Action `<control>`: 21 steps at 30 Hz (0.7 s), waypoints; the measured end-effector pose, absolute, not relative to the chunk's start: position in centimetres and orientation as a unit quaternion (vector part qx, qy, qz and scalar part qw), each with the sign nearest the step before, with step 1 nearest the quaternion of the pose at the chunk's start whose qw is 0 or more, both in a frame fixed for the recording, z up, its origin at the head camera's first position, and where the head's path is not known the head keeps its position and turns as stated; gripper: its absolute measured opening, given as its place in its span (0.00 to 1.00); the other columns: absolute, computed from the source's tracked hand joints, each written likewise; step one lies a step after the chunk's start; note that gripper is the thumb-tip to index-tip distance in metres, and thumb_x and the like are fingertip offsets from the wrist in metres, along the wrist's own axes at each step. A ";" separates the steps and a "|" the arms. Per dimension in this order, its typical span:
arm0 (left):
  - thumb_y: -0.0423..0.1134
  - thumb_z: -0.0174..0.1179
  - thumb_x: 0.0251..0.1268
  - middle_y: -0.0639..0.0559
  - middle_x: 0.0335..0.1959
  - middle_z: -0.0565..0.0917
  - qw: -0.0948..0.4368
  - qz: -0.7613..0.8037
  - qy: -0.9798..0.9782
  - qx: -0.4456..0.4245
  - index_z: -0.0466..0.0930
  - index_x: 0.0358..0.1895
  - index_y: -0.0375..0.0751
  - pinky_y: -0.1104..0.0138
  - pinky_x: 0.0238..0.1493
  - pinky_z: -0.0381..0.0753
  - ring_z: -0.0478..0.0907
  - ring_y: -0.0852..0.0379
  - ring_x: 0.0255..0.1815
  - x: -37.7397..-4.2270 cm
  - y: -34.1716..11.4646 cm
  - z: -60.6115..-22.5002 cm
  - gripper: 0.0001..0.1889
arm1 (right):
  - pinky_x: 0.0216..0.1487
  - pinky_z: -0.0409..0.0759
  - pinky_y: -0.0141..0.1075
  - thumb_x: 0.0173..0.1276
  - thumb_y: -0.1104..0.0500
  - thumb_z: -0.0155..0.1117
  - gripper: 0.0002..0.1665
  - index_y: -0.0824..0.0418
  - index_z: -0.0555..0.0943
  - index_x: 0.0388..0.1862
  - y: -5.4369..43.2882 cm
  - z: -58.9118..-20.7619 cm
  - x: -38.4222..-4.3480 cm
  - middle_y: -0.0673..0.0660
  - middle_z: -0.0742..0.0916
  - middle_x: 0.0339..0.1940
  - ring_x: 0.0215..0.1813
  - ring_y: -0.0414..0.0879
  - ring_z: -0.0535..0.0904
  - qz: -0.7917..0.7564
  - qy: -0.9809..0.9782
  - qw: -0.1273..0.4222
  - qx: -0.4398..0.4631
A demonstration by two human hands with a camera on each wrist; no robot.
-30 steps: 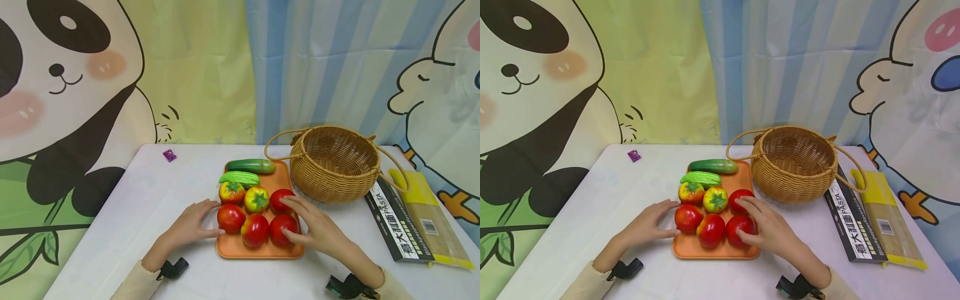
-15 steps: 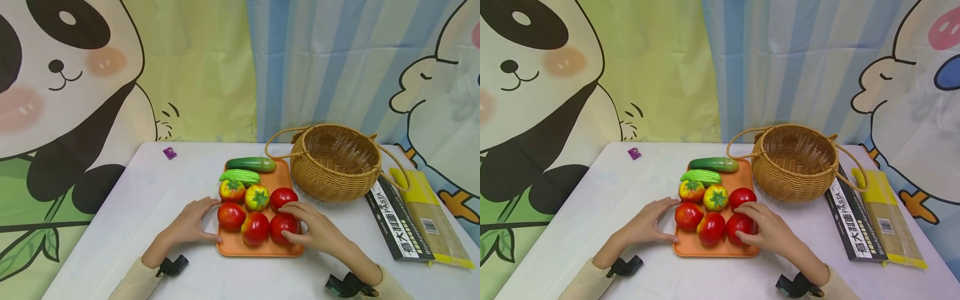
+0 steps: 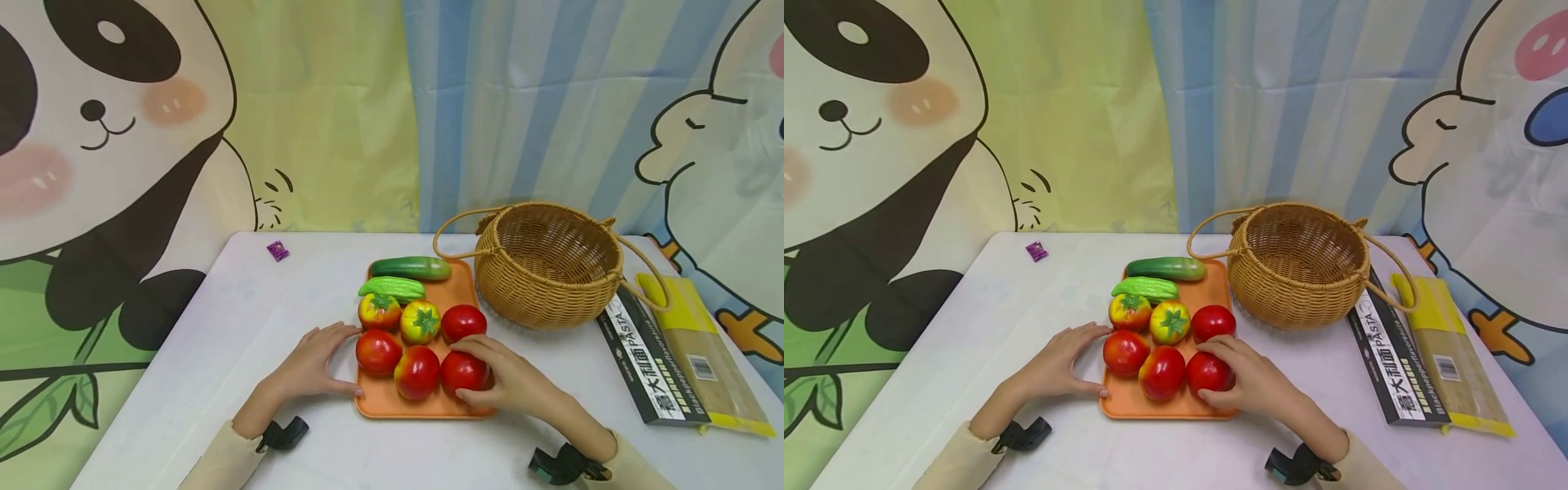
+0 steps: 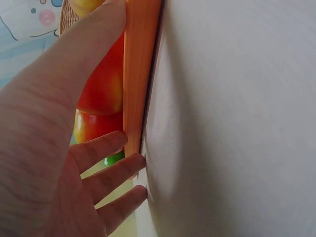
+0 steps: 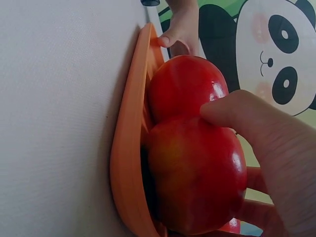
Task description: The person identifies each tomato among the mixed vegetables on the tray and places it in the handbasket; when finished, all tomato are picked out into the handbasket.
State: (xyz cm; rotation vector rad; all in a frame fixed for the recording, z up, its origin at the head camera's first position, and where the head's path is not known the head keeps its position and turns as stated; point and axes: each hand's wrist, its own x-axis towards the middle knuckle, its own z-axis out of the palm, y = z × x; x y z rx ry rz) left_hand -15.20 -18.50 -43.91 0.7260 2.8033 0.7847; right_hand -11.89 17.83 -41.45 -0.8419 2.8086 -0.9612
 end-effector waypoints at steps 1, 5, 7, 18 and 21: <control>0.72 0.70 0.38 0.47 0.70 0.69 0.071 0.261 0.932 0.241 0.67 0.70 0.49 0.39 0.73 0.47 0.59 0.44 0.74 -15.2 -18.5 -43.9 0.53 | 0.51 0.81 0.52 0.55 0.43 0.75 0.35 0.53 0.77 0.60 17.8 -41.5 -11.9 0.53 0.78 0.60 0.59 0.52 0.75 -0.312 0.909 0.029 -0.273; 0.71 0.71 0.37 0.48 0.71 0.69 0.073 0.261 0.932 0.239 0.67 0.70 0.49 0.39 0.73 0.47 0.58 0.44 0.75 -15.2 -18.5 -43.9 0.53 | 0.49 0.82 0.53 0.55 0.41 0.75 0.38 0.54 0.76 0.62 17.8 -41.8 -11.9 0.54 0.78 0.61 0.59 0.53 0.76 -0.314 0.907 0.040 -0.276; 0.71 0.71 0.38 0.48 0.71 0.69 0.073 0.261 0.932 0.240 0.66 0.70 0.49 0.39 0.73 0.47 0.58 0.44 0.75 -15.2 -18.5 -43.9 0.53 | 0.49 0.82 0.54 0.54 0.40 0.75 0.39 0.54 0.75 0.63 17.7 -41.9 -11.8 0.55 0.77 0.62 0.59 0.53 0.76 -0.312 0.907 0.045 -0.279; 0.72 0.70 0.38 0.48 0.71 0.69 0.070 0.256 0.933 0.242 0.66 0.70 0.50 0.39 0.73 0.48 0.58 0.44 0.75 -15.2 -18.5 -43.9 0.53 | 0.50 0.81 0.55 0.51 0.45 0.78 0.42 0.52 0.74 0.65 17.4 -42.3 -11.6 0.57 0.76 0.64 0.61 0.55 0.75 -0.307 0.908 0.046 -0.282; 0.72 0.70 0.38 0.48 0.71 0.69 0.069 0.255 0.934 0.242 0.66 0.70 0.50 0.39 0.73 0.48 0.59 0.44 0.75 -15.2 -18.5 -43.8 0.53 | 0.50 0.81 0.55 0.51 0.45 0.78 0.42 0.52 0.74 0.65 17.4 -42.3 -11.6 0.58 0.76 0.64 0.61 0.56 0.75 -0.308 0.908 0.044 -0.280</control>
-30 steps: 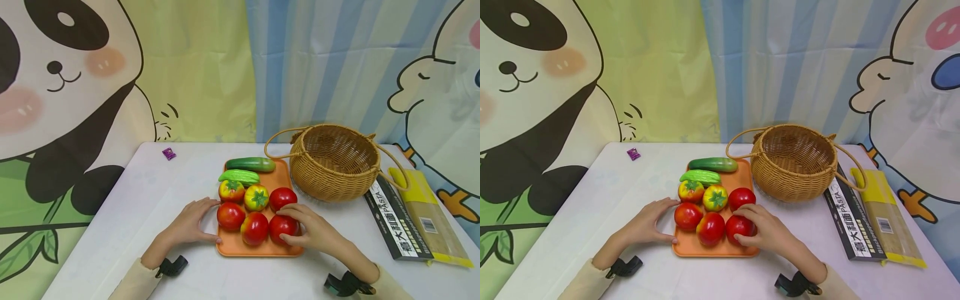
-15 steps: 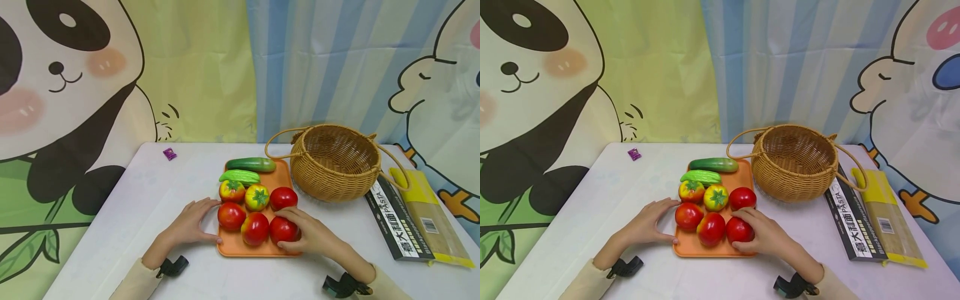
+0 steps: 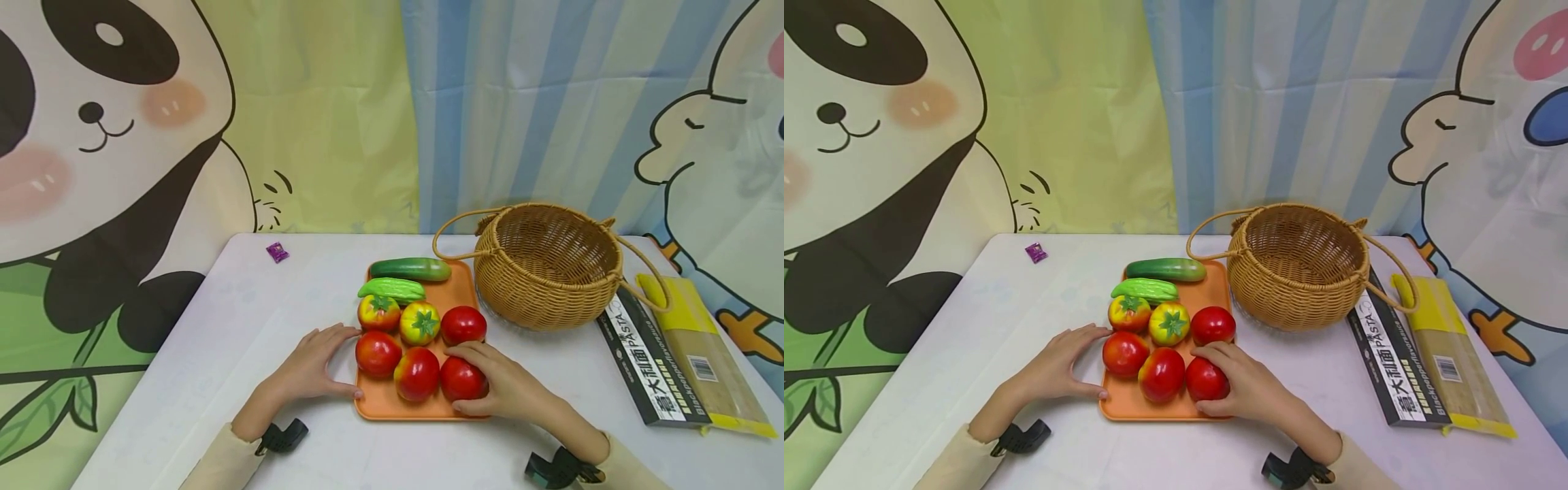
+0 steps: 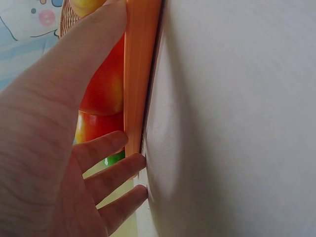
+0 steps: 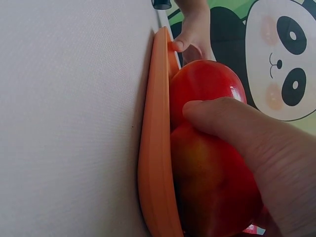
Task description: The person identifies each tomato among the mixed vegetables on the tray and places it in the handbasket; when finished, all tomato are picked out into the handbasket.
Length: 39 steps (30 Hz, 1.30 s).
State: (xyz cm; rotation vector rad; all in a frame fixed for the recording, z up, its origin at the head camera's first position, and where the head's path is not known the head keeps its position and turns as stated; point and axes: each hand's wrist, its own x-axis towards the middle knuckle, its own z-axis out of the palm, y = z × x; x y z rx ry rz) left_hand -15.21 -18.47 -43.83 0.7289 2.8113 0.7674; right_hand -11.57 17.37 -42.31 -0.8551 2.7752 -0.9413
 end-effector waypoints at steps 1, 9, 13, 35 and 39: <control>0.72 0.70 0.38 0.48 0.71 0.69 0.068 0.254 0.934 0.243 0.66 0.70 0.50 0.39 0.73 0.48 0.59 0.44 0.75 -15.2 -18.5 -43.8 0.53 | 0.50 0.81 0.55 0.51 0.44 0.78 0.42 0.52 0.74 0.65 17.4 -42.3 -11.6 0.58 0.76 0.64 0.61 0.56 0.75 -0.308 0.908 0.044 -0.279; 0.72 0.70 0.38 0.48 0.71 0.69 0.069 0.253 0.934 0.243 0.66 0.70 0.50 0.39 0.73 0.48 0.59 0.44 0.75 -15.2 -18.5 -43.9 0.53 | 0.51 0.81 0.56 0.51 0.45 0.78 0.43 0.55 0.74 0.65 17.3 -42.3 -11.6 0.59 0.76 0.63 0.61 0.57 0.75 -0.310 0.909 0.047 -0.276; 0.72 0.70 0.38 0.48 0.71 0.69 0.069 0.252 0.934 0.242 0.66 0.70 0.50 0.39 0.73 0.48 0.59 0.44 0.74 -15.2 -18.5 -43.8 0.53 | 0.50 0.81 0.56 0.51 0.45 0.78 0.42 0.55 0.74 0.64 17.3 -42.2 -11.6 0.60 0.76 0.63 0.60 0.57 0.75 -0.310 0.909 0.048 -0.273; 0.72 0.69 0.38 0.47 0.71 0.68 0.072 0.248 0.936 0.240 0.66 0.71 0.51 0.40 0.73 0.47 0.58 0.44 0.75 -15.1 -18.5 -43.8 0.53 | 0.50 0.81 0.56 0.51 0.45 0.79 0.42 0.57 0.75 0.63 17.1 -41.0 -11.0 0.61 0.78 0.61 0.60 0.58 0.75 -0.304 0.918 0.038 -0.250; 0.72 0.70 0.38 0.47 0.71 0.69 0.069 0.250 0.935 0.241 0.66 0.71 0.50 0.39 0.73 0.47 0.59 0.43 0.74 -15.1 -18.4 -43.7 0.53 | 0.51 0.81 0.56 0.51 0.45 0.79 0.42 0.58 0.75 0.63 17.2 -40.7 -10.9 0.61 0.78 0.61 0.60 0.58 0.75 -0.301 0.919 0.034 -0.250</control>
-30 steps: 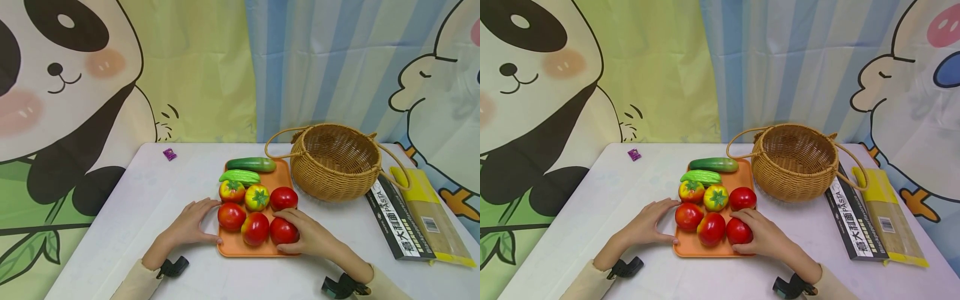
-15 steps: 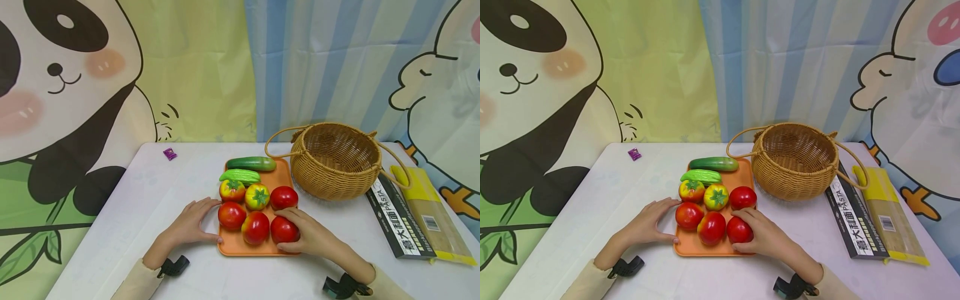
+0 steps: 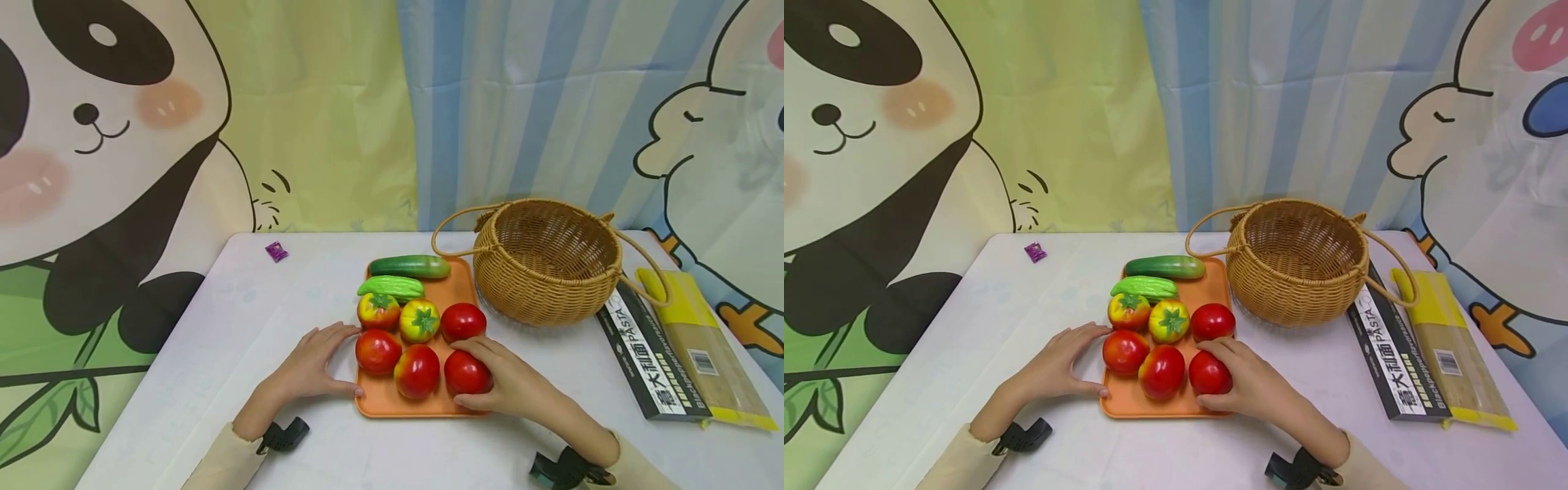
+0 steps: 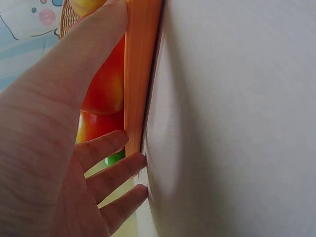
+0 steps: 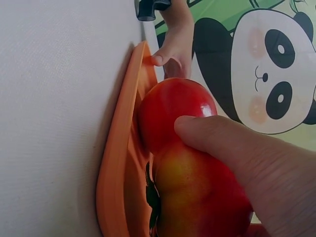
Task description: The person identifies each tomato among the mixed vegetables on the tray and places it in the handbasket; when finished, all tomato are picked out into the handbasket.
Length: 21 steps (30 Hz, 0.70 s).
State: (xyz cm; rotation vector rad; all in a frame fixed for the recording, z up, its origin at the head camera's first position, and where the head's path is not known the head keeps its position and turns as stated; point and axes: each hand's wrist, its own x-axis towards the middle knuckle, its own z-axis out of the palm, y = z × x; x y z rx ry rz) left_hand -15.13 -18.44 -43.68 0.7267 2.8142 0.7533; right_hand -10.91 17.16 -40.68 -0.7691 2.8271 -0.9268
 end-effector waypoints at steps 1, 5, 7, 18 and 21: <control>0.72 0.70 0.38 0.47 0.70 0.69 0.069 0.252 0.935 0.241 0.66 0.71 0.50 0.39 0.73 0.47 0.59 0.43 0.74 -15.1 -18.4 -43.6 0.53 | 0.51 0.81 0.56 0.51 0.45 0.79 0.42 0.58 0.75 0.63 17.2 -40.6 -10.9 0.61 0.78 0.61 0.60 0.59 0.75 -0.301 0.920 0.034 -0.251; 0.71 0.70 0.38 0.47 0.71 0.69 0.071 0.252 0.935 0.239 0.66 0.71 0.50 0.39 0.73 0.47 0.59 0.43 0.74 -15.1 -18.5 -43.6 0.53 | 0.51 0.81 0.56 0.51 0.45 0.79 0.42 0.57 0.75 0.63 17.2 -40.4 -10.8 0.61 0.78 0.61 0.60 0.59 0.75 -0.301 0.919 0.032 -0.252; 0.72 0.70 0.38 0.48 0.71 0.69 0.073 0.250 0.935 0.239 0.66 0.71 0.51 0.40 0.73 0.47 0.59 0.44 0.75 -15.1 -18.4 -43.7 0.53 | 0.51 0.81 0.56 0.51 0.45 0.79 0.42 0.57 0.76 0.63 17.3 -40.2 -10.7 0.61 0.78 0.61 0.60 0.59 0.76 -0.302 0.919 0.031 -0.253; 0.72 0.70 0.38 0.48 0.71 0.68 0.082 0.248 0.936 0.236 0.66 0.71 0.50 0.40 0.74 0.47 0.58 0.44 0.75 -15.2 -18.4 -43.6 0.53 | 0.49 0.82 0.56 0.53 0.43 0.78 0.41 0.54 0.75 0.63 17.7 -38.8 -10.8 0.59 0.78 0.60 0.59 0.58 0.76 -0.308 0.921 0.045 -0.232; 0.72 0.70 0.38 0.48 0.71 0.68 0.082 0.249 0.936 0.236 0.66 0.71 0.51 0.40 0.74 0.46 0.58 0.44 0.75 -15.3 -18.4 -43.7 0.53 | 0.48 0.83 0.56 0.53 0.42 0.77 0.41 0.54 0.75 0.63 18.0 -38.4 -11.0 0.60 0.78 0.60 0.58 0.58 0.77 -0.308 0.923 0.037 -0.228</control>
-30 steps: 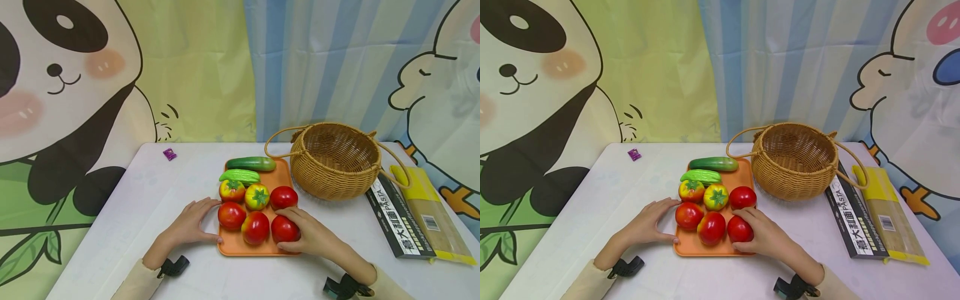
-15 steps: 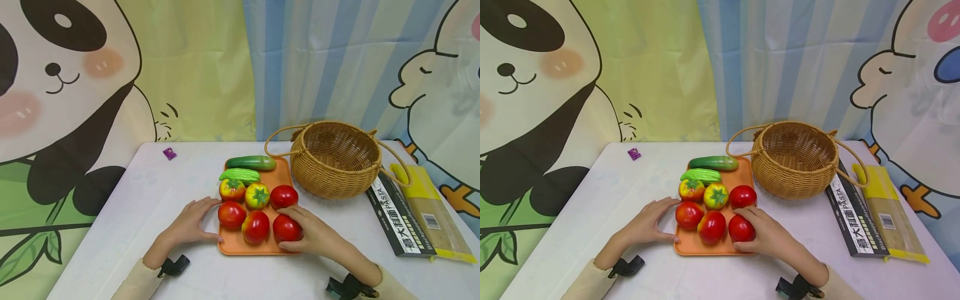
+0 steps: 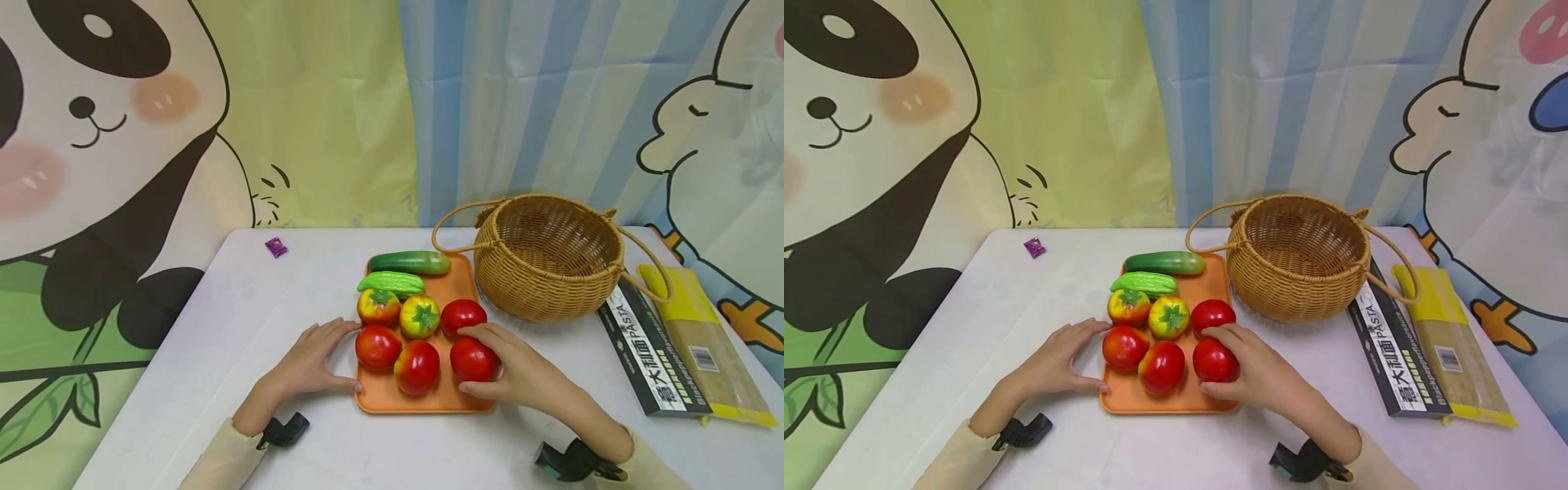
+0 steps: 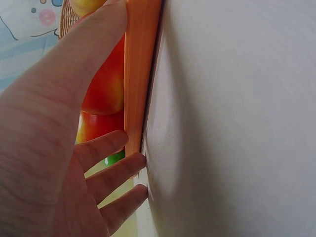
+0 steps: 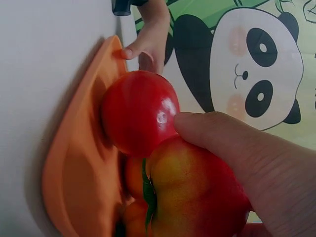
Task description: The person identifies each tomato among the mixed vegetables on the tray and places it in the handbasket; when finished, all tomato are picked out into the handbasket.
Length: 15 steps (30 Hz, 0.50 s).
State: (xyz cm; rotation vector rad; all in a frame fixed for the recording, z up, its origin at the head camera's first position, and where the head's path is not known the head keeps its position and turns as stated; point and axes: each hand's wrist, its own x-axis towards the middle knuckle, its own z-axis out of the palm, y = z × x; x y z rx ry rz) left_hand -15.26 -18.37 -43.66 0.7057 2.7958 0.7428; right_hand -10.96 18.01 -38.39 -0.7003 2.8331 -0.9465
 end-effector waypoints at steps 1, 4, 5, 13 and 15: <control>0.72 0.70 0.38 0.48 0.71 0.68 0.082 0.249 0.936 0.237 0.66 0.71 0.51 0.40 0.74 0.46 0.58 0.44 0.75 -15.3 -18.4 -43.7 0.53 | 0.48 0.83 0.56 0.53 0.42 0.77 0.41 0.54 0.75 0.63 18.1 -38.2 -11.0 0.61 0.78 0.60 0.58 0.59 0.77 -0.309 0.923 0.032 -0.228; 0.72 0.70 0.38 0.49 0.71 0.68 0.081 0.247 0.936 0.239 0.65 0.71 0.51 0.40 0.74 0.47 0.58 0.45 0.75 -15.2 -18.4 -43.7 0.53 | 0.47 0.83 0.57 0.52 0.42 0.78 0.42 0.54 0.74 0.64 18.5 -37.7 -11.2 0.62 0.78 0.60 0.57 0.61 0.78 -0.308 0.924 0.015 -0.226; 0.72 0.69 0.38 0.49 0.71 0.68 0.081 0.247 0.935 0.239 0.65 0.71 0.51 0.40 0.74 0.47 0.58 0.45 0.75 -15.2 -18.4 -43.8 0.53 | 0.47 0.83 0.57 0.52 0.43 0.78 0.42 0.55 0.74 0.64 18.7 -37.6 -11.3 0.62 0.78 0.60 0.56 0.61 0.78 -0.310 0.923 0.010 -0.226; 0.72 0.70 0.38 0.49 0.71 0.68 0.080 0.249 0.935 0.241 0.65 0.71 0.51 0.40 0.74 0.46 0.58 0.45 0.75 -15.2 -18.5 -43.6 0.53 | 0.45 0.84 0.54 0.53 0.44 0.78 0.40 0.57 0.75 0.62 19.5 -36.4 -12.0 0.61 0.79 0.57 0.54 0.58 0.79 -0.306 0.921 -0.022 -0.239; 0.72 0.70 0.38 0.49 0.71 0.68 0.080 0.249 0.935 0.241 0.65 0.71 0.51 0.40 0.74 0.46 0.58 0.44 0.75 -15.2 -18.5 -43.5 0.53 | 0.46 0.84 0.54 0.53 0.45 0.78 0.41 0.58 0.75 0.62 19.7 -36.2 -12.1 0.61 0.80 0.57 0.54 0.58 0.79 -0.302 0.921 -0.031 -0.244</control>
